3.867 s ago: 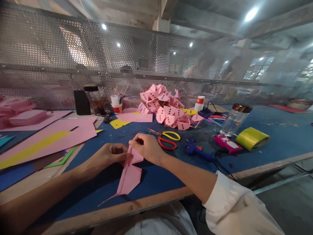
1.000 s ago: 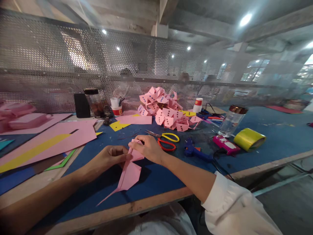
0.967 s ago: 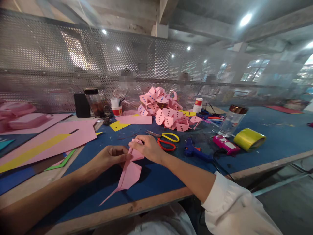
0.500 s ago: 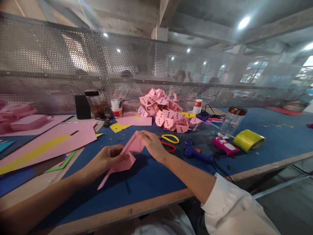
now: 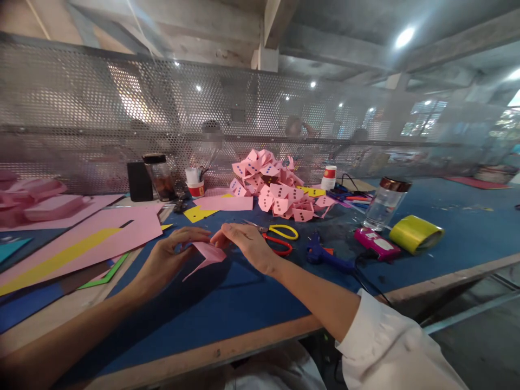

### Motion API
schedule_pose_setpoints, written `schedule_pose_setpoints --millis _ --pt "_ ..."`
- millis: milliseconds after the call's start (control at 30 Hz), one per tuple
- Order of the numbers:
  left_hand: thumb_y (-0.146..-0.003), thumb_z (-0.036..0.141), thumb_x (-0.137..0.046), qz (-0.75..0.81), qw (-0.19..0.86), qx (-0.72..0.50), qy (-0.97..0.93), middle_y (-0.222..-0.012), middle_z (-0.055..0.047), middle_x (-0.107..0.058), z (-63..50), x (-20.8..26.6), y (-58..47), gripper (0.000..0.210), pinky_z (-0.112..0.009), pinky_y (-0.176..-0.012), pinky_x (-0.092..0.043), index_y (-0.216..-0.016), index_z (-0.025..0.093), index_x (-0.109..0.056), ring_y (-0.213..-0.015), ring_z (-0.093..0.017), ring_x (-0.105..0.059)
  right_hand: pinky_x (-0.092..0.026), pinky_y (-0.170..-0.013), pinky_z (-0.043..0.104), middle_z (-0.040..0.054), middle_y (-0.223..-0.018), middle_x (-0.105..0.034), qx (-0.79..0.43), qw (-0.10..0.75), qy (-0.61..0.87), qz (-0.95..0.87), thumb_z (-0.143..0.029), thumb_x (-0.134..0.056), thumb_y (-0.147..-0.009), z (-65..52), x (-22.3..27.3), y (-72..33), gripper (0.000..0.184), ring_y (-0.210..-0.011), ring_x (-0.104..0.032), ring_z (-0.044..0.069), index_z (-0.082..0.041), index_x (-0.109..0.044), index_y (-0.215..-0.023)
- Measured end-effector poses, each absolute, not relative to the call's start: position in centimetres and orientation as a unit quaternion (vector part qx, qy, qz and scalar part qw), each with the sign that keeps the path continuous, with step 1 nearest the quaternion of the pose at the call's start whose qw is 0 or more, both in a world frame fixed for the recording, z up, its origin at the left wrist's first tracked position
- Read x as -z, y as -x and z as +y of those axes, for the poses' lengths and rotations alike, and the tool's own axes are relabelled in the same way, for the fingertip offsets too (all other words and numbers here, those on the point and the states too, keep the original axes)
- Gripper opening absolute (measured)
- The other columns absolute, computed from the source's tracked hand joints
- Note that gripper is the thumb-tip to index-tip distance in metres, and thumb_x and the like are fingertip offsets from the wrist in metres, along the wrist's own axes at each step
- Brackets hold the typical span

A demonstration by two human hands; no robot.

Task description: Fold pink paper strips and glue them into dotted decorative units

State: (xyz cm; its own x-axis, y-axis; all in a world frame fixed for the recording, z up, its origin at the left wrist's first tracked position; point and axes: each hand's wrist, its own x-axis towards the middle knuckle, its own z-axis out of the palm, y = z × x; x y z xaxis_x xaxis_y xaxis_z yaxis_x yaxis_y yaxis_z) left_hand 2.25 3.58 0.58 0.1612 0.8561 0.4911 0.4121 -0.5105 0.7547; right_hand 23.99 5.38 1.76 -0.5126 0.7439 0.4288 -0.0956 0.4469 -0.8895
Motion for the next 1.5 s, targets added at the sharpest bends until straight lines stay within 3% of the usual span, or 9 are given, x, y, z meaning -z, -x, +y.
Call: schedule_pose_setpoints --millis 133,300,433,533,633,700,967,1300,1500 --pt "-0.086 0.025 -0.059 0.426 0.202 -0.469 -0.747 -0.123 -0.008 -0.068 3.6 -0.8 -2.0 0.019 -0.047 -0.108 -0.035 -0.085 0.026 -0.078 -0.123 -0.030 -0.054 -0.050 -0.081 0.029 0.0039 -0.091 -0.069 -0.426 0.426 0.231 -0.764 -0.039 -0.046 -0.102 4.9 -1.6 -23.7 0.034 -0.087 -0.064 0.016 -0.018 -0.072 -0.099" --pt "-0.088 0.024 -0.061 0.369 0.305 -0.427 -0.767 -0.138 -0.007 -0.057 3.3 -0.9 -2.1 0.016 -0.042 -0.110 -0.036 -0.090 0.025 -0.078 -0.130 -0.028 -0.050 -0.047 -0.094 0.034 0.0048 -0.106 -0.065 -0.214 0.451 0.234 -0.834 -0.025 -0.056 -0.098 4.5 -1.5 -23.7 0.017 -0.103 -0.060 0.017 -0.023 -0.069 -0.108" --pt "-0.086 0.026 -0.066 0.337 0.346 -0.411 -0.773 -0.128 -0.008 -0.063 3.3 -0.3 -2.3 0.012 -0.039 -0.105 -0.042 -0.090 0.024 -0.077 -0.120 -0.028 -0.056 -0.040 -0.104 0.042 0.0074 -0.124 -0.060 -0.072 0.411 0.186 -0.889 -0.024 -0.056 -0.099 3.9 -1.5 -23.5 0.022 -0.118 -0.053 0.021 -0.027 -0.068 -0.117" --pt "-0.082 0.027 -0.069 0.355 0.372 -0.397 -0.760 -0.103 -0.007 -0.071 3.1 -0.2 -2.5 0.010 -0.039 -0.096 -0.049 -0.078 0.022 -0.076 -0.105 -0.027 -0.063 -0.039 -0.106 0.043 0.0064 -0.135 -0.057 -0.029 0.363 0.167 -0.916 -0.025 -0.054 -0.100 3.4 -1.5 -23.4 0.024 -0.126 -0.047 0.022 -0.028 -0.066 -0.120" --pt "-0.079 0.028 -0.071 0.384 0.396 -0.377 -0.744 -0.075 -0.006 -0.070 2.8 -0.4 -2.6 0.012 -0.037 -0.085 -0.053 -0.070 0.022 -0.075 -0.094 -0.029 -0.065 -0.038 -0.108 0.044 0.0063 -0.141 -0.053 -0.017 0.341 0.168 -0.925 -0.027 -0.053 -0.100 3.2 -1.4 -23.4 0.026 -0.131 -0.043 0.023 -0.028 -0.065 -0.123" --pt "-0.076 0.030 -0.074 0.394 0.405 -0.373 -0.736 -0.069 -0.005 -0.069 2.7 -0.5 -2.6 0.010 -0.036 -0.078 -0.054 -0.070 0.023 -0.076 -0.091 -0.029 -0.065 -0.038 -0.108 0.044 0.0061 -0.141 -0.053 -0.020 0.337 0.165 -0.927 -0.027 -0.053 -0.100 3.2 -1.4 -23.5 0.026 -0.131 -0.043 0.022 -0.029 -0.065 -0.123" --pt "-0.074 0.026 -0.077 0.378 0.443 -0.365 -0.727 -0.094 -0.006 -0.078 2.8 0.1 -2.6 0.019 -0.036 -0.084 -0.055 -0.092 0.023 -0.081 -0.094 -0.028 -0.069 -0.037 -0.108 0.042 0.0062 -0.140 -0.054 -0.057 0.318 0.141 -0.936 -0.023 -0.057 -0.098 2.8 -1.7 -23.5 0.016 -0.131 -0.044 0.022 -0.027 -0.068 -0.109" --pt "-0.074 0.028 -0.076 0.378 0.468 -0.344 -0.721 -0.084 -0.004 -0.078 3.0 0.3 -2.2 0.015 -0.037 -0.081 -0.055 -0.087 0.024 -0.082 -0.086 -0.028 -0.069 -0.035 -0.111 0.040 0.0076 -0.138 -0.054 -0.111 0.316 0.151 -0.930 -0.019 -0.056 -0.098 2.4 -2.0 -23.3 0.005 -0.132 -0.045 0.020 -0.021 -0.060 -0.100" --pt "-0.081 0.024 -0.065 0.386 0.486 -0.432 -0.654 -0.105 -0.004 -0.077 3.0 -1.3 -2.2 0.022 -0.040 -0.102 -0.045 -0.096 0.026 -0.081 -0.109 -0.030 -0.066 -0.036 -0.107 0.040 0.0076 -0.136 -0.056 -0.111 0.370 0.197 -0.901 -0.018 -0.051 -0.100 2.7 -2.3 -23.6 0.008 -0.127 -0.048 0.021 -0.022 -0.057 -0.101"
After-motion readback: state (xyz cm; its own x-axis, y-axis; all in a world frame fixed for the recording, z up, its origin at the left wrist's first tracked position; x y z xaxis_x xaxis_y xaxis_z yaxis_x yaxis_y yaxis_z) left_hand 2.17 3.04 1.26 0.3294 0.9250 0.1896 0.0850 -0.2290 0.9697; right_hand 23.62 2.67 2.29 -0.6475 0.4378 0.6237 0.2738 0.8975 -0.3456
